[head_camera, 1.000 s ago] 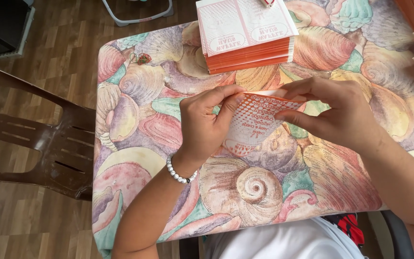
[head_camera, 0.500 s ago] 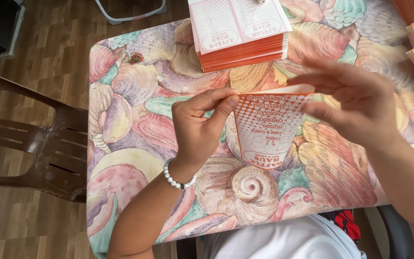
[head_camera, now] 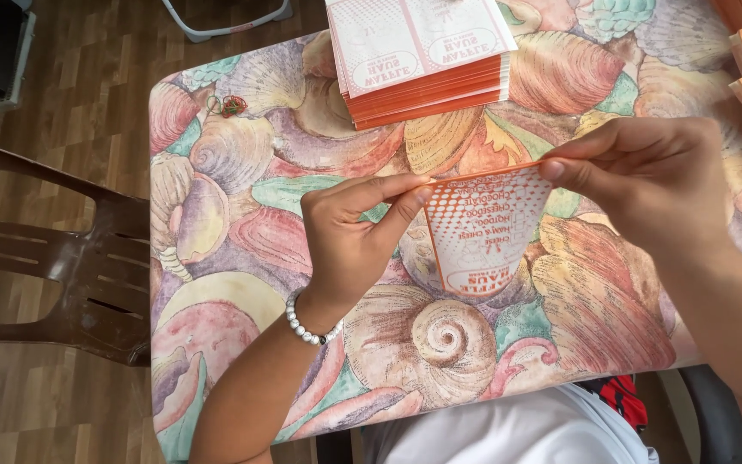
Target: Folding flat paper bags along pre-scored lines and stacking them on a table.
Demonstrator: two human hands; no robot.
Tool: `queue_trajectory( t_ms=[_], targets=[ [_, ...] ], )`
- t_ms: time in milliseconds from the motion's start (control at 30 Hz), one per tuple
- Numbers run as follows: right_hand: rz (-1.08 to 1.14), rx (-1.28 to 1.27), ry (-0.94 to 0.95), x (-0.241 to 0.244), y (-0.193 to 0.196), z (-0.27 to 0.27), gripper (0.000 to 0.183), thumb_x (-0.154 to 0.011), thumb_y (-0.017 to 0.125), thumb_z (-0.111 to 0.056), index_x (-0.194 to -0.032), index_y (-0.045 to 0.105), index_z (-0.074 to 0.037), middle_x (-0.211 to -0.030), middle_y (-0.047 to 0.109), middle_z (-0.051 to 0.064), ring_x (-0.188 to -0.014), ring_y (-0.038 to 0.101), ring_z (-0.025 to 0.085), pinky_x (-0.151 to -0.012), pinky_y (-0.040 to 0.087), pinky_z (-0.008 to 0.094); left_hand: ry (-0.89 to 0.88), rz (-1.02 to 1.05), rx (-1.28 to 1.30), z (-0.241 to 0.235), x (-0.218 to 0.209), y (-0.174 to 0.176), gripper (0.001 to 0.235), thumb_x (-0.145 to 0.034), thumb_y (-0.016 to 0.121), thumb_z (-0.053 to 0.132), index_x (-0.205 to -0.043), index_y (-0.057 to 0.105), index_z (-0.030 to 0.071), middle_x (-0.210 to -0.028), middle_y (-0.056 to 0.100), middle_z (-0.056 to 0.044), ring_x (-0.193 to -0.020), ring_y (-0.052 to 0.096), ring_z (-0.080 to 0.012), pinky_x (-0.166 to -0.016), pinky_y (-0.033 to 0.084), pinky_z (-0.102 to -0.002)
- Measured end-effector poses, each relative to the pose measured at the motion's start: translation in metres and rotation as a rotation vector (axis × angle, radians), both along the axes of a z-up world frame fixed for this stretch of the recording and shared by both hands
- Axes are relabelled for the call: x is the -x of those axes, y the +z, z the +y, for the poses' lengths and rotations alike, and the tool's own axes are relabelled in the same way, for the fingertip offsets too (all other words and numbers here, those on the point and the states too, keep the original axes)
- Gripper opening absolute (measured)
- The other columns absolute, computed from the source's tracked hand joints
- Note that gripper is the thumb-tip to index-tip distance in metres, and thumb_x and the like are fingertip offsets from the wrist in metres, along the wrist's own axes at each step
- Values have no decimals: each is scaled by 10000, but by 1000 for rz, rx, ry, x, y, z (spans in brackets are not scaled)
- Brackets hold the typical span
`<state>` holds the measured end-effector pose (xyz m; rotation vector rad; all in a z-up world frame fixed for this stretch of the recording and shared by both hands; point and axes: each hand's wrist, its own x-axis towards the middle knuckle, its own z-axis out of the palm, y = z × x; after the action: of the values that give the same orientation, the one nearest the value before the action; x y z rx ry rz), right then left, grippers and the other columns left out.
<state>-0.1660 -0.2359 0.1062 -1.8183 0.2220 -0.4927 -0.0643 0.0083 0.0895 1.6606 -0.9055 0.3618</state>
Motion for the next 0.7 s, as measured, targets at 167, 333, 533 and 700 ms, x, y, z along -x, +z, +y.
queue_trajectory(
  t_ms=[167,333,533,700],
  targets=[
    [167,143,109,-12,33,-14,129,-848,834,-31,-853,735,52,-737,714,152,-622,648,170,-607,520,250,-104,291,45,-6,13,3,56,-881,781,76,-918,767,36,-860,783,-81,-778,759,-137,-693,632,-239],
    [496,329,84,-65,-5,-13,221,-893,835,-265,-1070,788,-141,-905,765,-8,-819,641,65,-735,452,242,-184,668,191,-29,-3,-48,51,-894,724,-42,-940,746,-42,-946,791,-218,-770,790,-231,-679,707,-254],
    [-285,952,166,-58,-82,36,518,-829,870,-553,-1042,762,-92,-998,707,50,-884,670,223,-722,541,359,105,826,211,-40,-15,-83,144,-857,762,36,-968,769,-54,-808,781,-156,-716,765,-196,-644,704,-307],
    [-482,1242,111,-60,-127,46,233,-880,787,-304,-861,670,-103,-804,575,37,-676,592,212,-631,432,339,166,820,165,-36,-14,-86,185,-822,772,41,-982,768,-54,-745,762,-149,-660,708,-146,-616,610,-306]
  ],
)
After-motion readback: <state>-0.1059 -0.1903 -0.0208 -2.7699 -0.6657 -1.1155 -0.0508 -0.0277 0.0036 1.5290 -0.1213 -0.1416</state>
